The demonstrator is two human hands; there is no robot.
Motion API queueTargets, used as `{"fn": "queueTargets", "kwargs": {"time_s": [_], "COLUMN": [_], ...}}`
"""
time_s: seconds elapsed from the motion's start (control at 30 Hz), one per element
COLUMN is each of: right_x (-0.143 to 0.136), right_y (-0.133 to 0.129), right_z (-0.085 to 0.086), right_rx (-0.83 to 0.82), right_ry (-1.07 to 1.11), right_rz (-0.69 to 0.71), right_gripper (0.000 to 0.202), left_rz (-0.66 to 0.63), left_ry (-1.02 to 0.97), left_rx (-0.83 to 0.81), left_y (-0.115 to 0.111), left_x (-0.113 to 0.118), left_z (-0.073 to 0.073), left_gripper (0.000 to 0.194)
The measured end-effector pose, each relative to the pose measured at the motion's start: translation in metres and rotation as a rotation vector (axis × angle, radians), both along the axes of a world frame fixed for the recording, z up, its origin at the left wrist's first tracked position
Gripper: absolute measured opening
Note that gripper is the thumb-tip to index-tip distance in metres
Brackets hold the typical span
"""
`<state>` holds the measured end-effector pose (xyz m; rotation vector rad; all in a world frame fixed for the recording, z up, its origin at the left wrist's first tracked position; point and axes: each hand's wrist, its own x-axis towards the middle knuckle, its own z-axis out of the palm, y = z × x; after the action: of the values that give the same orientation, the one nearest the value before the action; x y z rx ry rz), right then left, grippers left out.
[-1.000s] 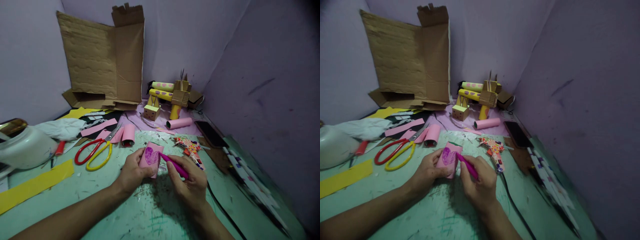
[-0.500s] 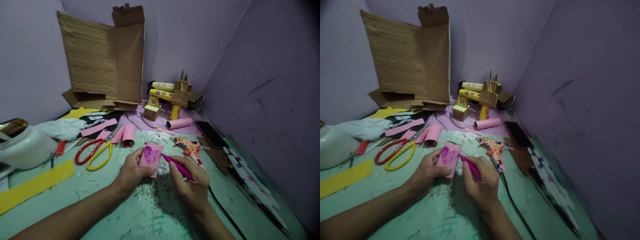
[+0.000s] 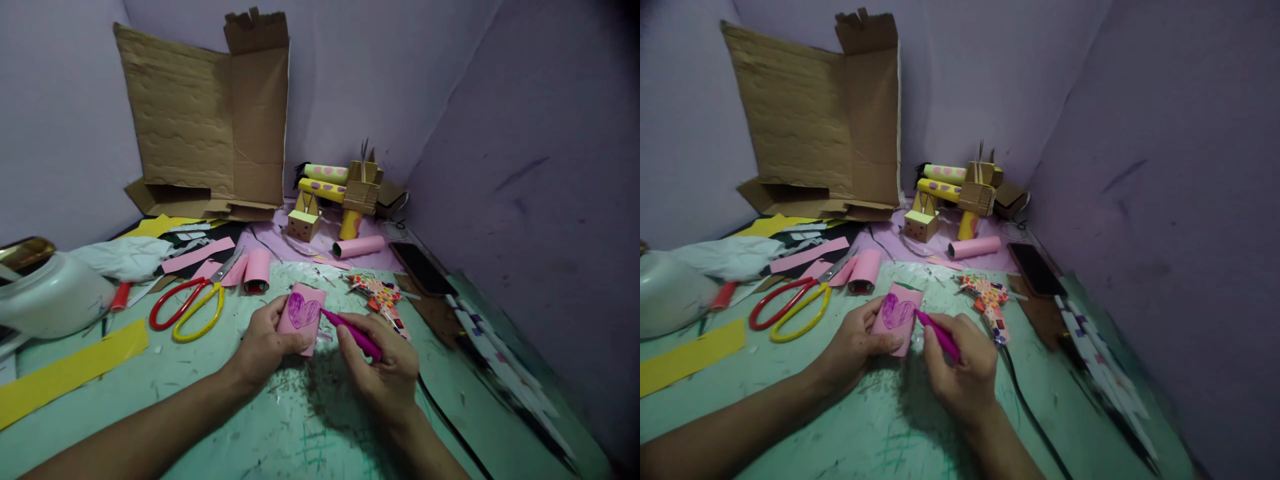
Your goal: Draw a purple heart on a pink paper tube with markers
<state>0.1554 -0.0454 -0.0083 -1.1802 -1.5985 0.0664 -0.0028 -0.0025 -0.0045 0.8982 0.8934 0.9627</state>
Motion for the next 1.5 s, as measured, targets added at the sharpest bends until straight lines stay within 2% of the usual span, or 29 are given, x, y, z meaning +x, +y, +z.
{"fn": "queueTargets", "kwargs": {"time_s": [0.43, 0.77, 0.83, 0.97, 1.03, 1.17, 1.33, 1.5], "right_x": [0.0, -0.003, -0.002, 0.004, 0.006, 0.006, 0.004, 0.009], "right_y": [-0.001, 0.0, -0.001, 0.0, 0.002, 0.003, 0.002, 0.003], "right_z": [0.001, 0.002, 0.002, -0.001, -0.003, -0.002, 0.002, -0.006], "right_rx": [0.001, -0.007, -0.015, -0.113, -0.183, -0.257, -0.251, -0.27], "right_ry": [0.002, 0.03, 0.118, 0.452, 0.582, 0.654, 0.708, 0.827], "right_rz": [-0.012, 0.049, 0.039, -0.153, -0.175, -0.105, -0.149, 0.049], "right_gripper": [0.011, 0.013, 0.013, 0.017, 0.024, 0.027, 0.02, 0.021], "left_rz": [-0.023, -0.042, -0.055, -0.086, -0.119, -0.142, -0.144, -0.152], "left_ry": [-0.002, -0.021, -0.053, -0.08, -0.099, -0.103, -0.084, -0.08], "left_rx": [0.037, 0.02, -0.027, -0.137, -0.164, -0.196, -0.192, -0.185], "left_y": [0.0, -0.001, -0.001, 0.003, 0.004, 0.005, 0.003, 0.004], "left_x": [0.0, 0.001, 0.001, -0.001, -0.002, -0.003, -0.002, -0.003], "left_z": [-0.002, 0.001, 0.002, 0.003, 0.002, 0.003, 0.004, 0.001], "left_gripper": [0.047, 0.048, 0.048, 0.044, 0.045, 0.047, 0.048, 0.051]}}
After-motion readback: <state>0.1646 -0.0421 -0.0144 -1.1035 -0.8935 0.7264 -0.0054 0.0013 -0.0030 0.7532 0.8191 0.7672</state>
